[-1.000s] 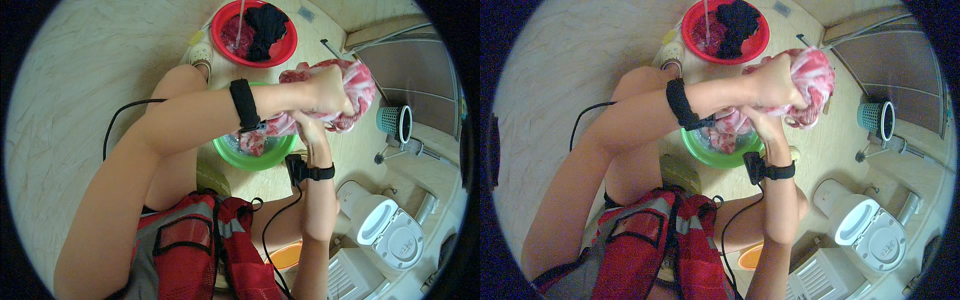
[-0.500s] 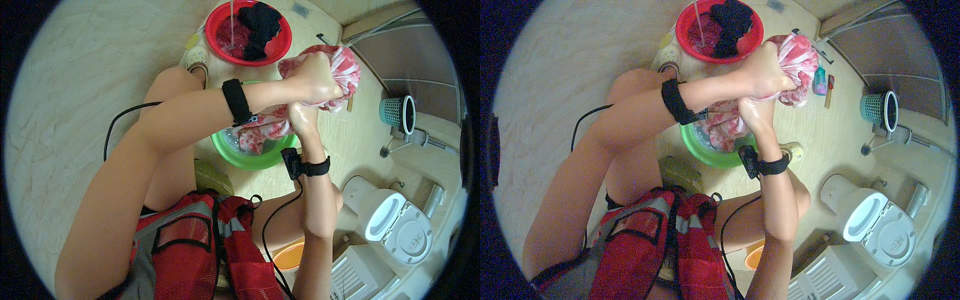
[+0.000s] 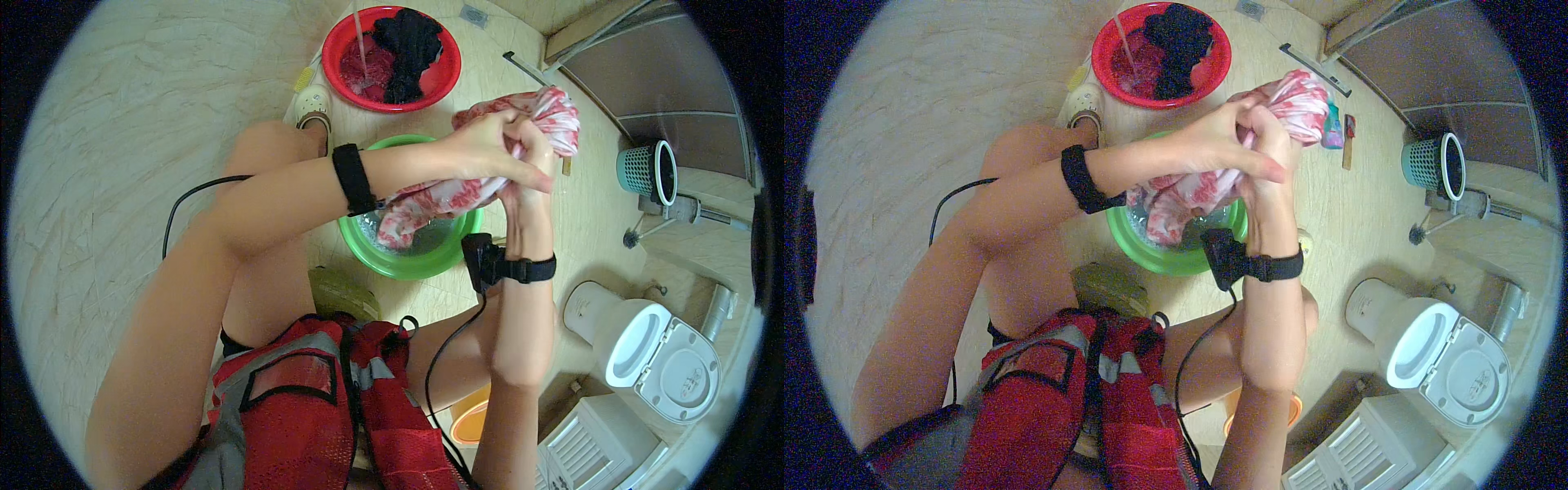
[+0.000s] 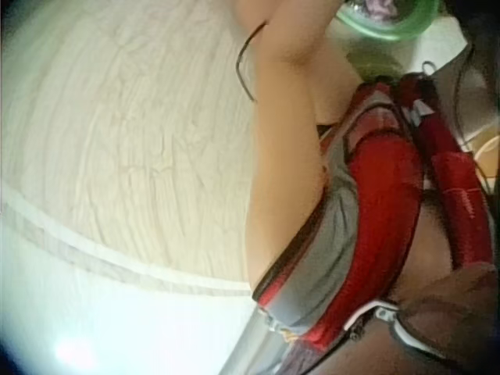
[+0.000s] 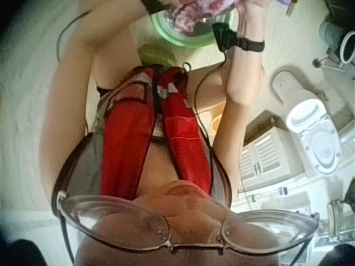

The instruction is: The person sits on the bathroom floor and hand-washes several pieces of clothing, including a black garment, a red garment, and a patterned cloth, in a green basin. They scrub and rinse the items, then transfer them to a red basin. Finally, they empty the green basin and refill it with water from the shower head.

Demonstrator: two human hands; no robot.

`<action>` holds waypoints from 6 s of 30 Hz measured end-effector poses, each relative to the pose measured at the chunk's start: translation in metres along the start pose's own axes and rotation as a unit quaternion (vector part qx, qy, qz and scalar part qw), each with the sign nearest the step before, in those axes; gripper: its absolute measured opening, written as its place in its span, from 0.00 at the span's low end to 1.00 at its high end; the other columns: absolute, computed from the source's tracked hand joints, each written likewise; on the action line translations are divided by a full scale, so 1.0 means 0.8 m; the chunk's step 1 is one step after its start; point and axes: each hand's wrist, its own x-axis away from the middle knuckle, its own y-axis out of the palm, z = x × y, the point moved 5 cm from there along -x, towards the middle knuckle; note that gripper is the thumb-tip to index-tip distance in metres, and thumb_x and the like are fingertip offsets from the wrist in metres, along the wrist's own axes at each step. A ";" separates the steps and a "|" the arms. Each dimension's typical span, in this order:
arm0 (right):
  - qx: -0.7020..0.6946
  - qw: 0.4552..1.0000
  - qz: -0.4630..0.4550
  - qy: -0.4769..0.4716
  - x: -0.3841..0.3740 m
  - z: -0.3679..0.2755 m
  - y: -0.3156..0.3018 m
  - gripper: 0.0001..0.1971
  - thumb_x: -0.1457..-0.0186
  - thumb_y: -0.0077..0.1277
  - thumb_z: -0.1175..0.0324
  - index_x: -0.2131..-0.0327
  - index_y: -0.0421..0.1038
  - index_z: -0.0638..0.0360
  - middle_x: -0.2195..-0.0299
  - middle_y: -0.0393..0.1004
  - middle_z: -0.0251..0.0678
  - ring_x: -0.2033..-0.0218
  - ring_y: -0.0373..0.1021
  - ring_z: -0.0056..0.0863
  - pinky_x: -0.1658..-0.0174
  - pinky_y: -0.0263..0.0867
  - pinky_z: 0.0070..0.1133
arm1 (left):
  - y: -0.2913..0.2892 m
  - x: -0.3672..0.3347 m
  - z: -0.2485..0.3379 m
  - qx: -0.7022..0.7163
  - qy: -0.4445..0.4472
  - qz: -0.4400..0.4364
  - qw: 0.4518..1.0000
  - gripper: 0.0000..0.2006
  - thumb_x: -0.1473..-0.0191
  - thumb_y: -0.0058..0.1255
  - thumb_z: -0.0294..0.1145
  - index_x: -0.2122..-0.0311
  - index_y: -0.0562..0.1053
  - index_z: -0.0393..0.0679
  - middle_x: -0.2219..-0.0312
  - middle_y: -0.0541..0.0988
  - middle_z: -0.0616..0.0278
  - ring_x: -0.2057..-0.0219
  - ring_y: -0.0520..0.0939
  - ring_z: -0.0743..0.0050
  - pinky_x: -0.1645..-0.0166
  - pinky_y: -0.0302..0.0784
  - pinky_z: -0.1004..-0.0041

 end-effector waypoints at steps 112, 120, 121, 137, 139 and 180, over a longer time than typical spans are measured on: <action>0.500 0.834 0.009 -0.232 0.024 -0.013 0.009 0.16 0.53 0.47 0.70 0.61 0.65 0.71 0.64 0.70 0.41 0.64 0.67 0.28 0.60 0.63 0.25 | -0.018 -0.018 0.085 -0.147 0.182 0.131 0.963 0.37 0.75 0.65 0.40 0.56 0.66 0.34 0.63 0.74 0.47 0.62 0.76 0.60 0.54 0.69 0.69; 0.279 0.917 -0.037 -0.282 0.034 -0.081 0.030 0.16 0.62 0.47 0.80 0.64 0.66 0.68 0.67 0.70 0.36 0.65 0.67 0.25 0.58 0.63 0.22 | 0.006 -0.001 0.036 -0.091 0.095 -0.069 0.989 0.44 0.83 0.70 0.47 0.57 0.65 0.31 0.60 0.73 0.50 0.62 0.75 0.68 0.55 0.70 0.71; 0.254 0.930 -0.068 -0.258 0.039 -0.090 0.044 0.16 0.62 0.47 0.81 0.64 0.66 0.68 0.67 0.70 0.36 0.65 0.67 0.25 0.59 0.63 0.21 | 0.014 0.006 0.034 -0.133 0.042 -0.165 0.976 0.29 0.80 0.69 0.40 0.70 0.72 0.34 0.72 0.77 0.56 0.69 0.76 0.72 0.63 0.73 0.73; 0.251 0.914 -0.054 -0.313 0.054 -0.104 0.036 0.15 0.61 0.47 0.81 0.64 0.66 0.66 0.68 0.70 0.34 0.66 0.67 0.22 0.60 0.63 0.20 | 0.035 0.009 0.003 -0.253 0.054 -0.024 0.966 0.14 0.71 0.57 0.40 0.80 0.72 0.40 0.81 0.76 0.52 0.76 0.79 0.55 0.70 0.72 0.64; 0.240 0.918 -0.050 -0.312 0.052 -0.103 0.032 0.17 0.61 0.47 0.81 0.62 0.65 0.66 0.68 0.70 0.34 0.65 0.67 0.22 0.60 0.63 0.20 | 0.034 0.013 -0.017 -0.253 0.029 -0.044 0.966 0.16 0.70 0.58 0.41 0.77 0.72 0.40 0.80 0.76 0.52 0.75 0.79 0.57 0.69 0.72 0.65; 0.309 0.881 -0.088 -0.347 0.050 -0.073 0.039 0.12 0.63 0.52 0.81 0.69 0.69 0.66 0.71 0.72 0.35 0.69 0.69 0.23 0.62 0.64 0.20 | -0.003 0.005 -0.027 0.512 -0.071 0.086 0.852 0.22 0.44 0.36 0.46 0.53 0.66 0.39 0.59 0.73 0.57 0.58 0.74 0.70 0.49 0.66 0.71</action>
